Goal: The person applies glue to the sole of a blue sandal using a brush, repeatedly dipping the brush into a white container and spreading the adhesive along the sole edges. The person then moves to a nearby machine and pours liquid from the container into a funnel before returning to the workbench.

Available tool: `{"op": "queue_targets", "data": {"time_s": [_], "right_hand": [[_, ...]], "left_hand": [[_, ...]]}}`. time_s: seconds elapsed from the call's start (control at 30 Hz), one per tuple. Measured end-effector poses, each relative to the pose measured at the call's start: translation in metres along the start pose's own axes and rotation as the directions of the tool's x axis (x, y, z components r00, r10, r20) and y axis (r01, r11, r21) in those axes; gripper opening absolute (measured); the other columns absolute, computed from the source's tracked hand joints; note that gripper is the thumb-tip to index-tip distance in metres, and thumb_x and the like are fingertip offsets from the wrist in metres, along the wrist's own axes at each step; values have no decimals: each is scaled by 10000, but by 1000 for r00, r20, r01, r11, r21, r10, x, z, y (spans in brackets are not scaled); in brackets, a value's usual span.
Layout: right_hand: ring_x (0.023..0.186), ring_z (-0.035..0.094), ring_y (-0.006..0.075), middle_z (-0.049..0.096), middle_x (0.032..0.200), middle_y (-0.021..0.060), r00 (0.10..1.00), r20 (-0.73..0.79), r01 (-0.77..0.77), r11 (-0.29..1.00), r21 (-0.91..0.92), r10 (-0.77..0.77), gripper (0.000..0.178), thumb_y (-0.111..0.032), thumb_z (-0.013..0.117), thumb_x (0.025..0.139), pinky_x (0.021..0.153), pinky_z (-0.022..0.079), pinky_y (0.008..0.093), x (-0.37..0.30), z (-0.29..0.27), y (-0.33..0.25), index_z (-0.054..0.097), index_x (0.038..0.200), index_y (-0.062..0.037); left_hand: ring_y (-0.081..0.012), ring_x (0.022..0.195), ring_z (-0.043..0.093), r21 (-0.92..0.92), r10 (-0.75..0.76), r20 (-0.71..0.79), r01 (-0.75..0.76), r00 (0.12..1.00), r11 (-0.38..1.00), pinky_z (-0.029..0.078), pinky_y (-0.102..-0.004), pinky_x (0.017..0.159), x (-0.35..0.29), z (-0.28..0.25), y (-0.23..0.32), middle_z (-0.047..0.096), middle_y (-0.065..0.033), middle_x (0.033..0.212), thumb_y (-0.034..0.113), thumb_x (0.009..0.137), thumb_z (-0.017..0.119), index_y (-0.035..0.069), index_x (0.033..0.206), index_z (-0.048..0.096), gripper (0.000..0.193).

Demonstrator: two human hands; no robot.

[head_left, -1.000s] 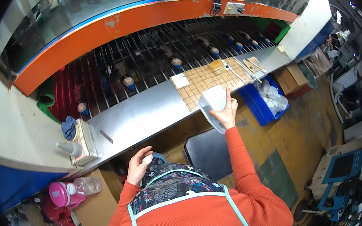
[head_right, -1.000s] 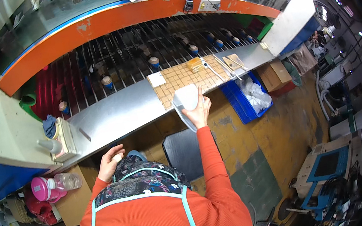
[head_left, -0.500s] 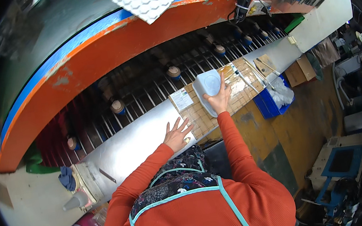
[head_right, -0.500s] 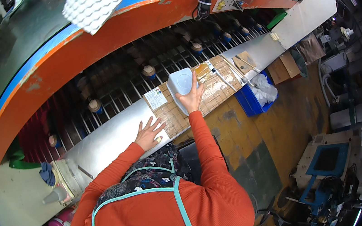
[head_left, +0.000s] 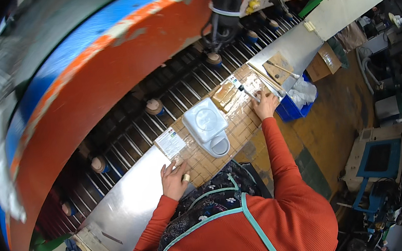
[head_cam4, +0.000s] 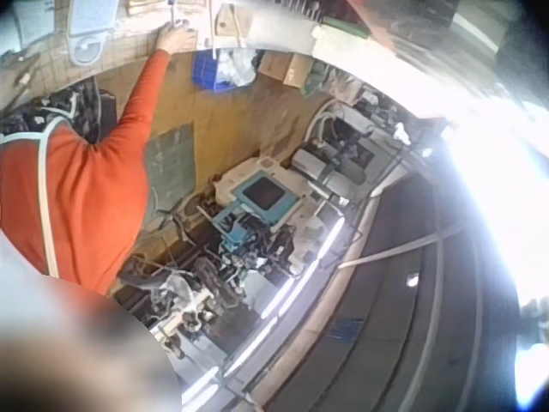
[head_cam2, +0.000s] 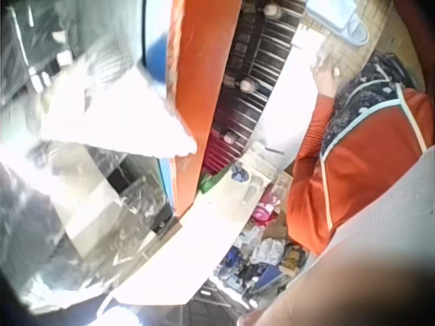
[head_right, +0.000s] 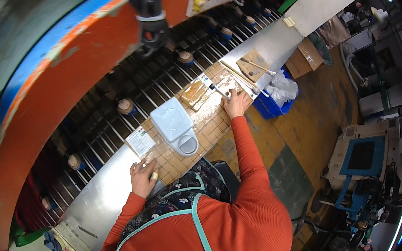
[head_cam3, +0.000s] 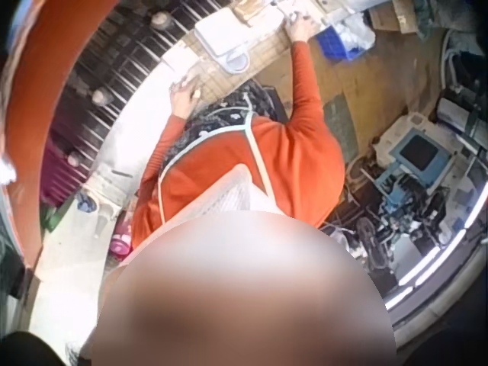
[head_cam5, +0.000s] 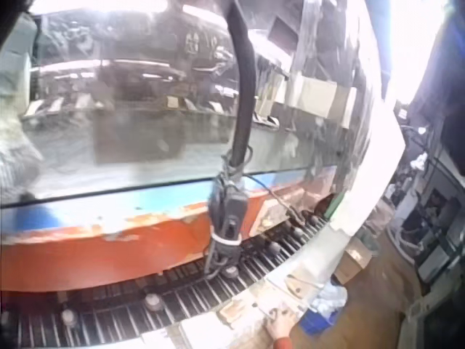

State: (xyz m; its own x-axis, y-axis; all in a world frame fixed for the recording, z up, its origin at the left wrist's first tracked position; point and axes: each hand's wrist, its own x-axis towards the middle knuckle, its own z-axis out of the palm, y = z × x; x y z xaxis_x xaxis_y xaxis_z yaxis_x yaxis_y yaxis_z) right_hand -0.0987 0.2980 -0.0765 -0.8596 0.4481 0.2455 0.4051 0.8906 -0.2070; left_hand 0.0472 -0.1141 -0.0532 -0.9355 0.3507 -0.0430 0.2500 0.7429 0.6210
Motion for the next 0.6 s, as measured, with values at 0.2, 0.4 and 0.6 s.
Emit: {"op": "queue_targets", "data": {"time_s": [0.2, 0.4, 0.6], "right_hand": [[828, 587, 240, 614, 895, 139, 999, -3, 45, 896, 441, -49, 208, -243, 647, 904, 741, 470, 362, 25, 13, 29, 589, 949, -48], [546, 560, 213, 589, 631, 102, 980, 66, 121, 832, 541, -186, 283, -321, 526, 978, 525, 432, 374, 37, -18, -14, 626, 953, -58], [1236, 362, 558, 405, 1307, 381, 846, -5, 529, 837, 137, -534, 670, -515, 709, 757, 1012, 281, 658, -8, 9, -99, 503, 1103, 21]], "left_hand": [[-277, 1184, 555, -2, -133, -89, 134, 987, 991, 283, -498, 1077, 5, -1, 18, 711, -90, 1042, 205, 844, 667, 156, 1201, 664, 360], [-310, 1173, 547, 21, -155, -292, 169, 944, 985, 314, -479, 1068, 2, 21, 29, 690, -100, 1026, 136, 825, 674, 142, 1179, 678, 354], [-330, 1005, 537, 161, -56, -516, 162, 854, 974, 426, -439, 943, 8, 61, 42, 555, -131, 967, 85, 818, 680, 70, 1140, 686, 322]]}}
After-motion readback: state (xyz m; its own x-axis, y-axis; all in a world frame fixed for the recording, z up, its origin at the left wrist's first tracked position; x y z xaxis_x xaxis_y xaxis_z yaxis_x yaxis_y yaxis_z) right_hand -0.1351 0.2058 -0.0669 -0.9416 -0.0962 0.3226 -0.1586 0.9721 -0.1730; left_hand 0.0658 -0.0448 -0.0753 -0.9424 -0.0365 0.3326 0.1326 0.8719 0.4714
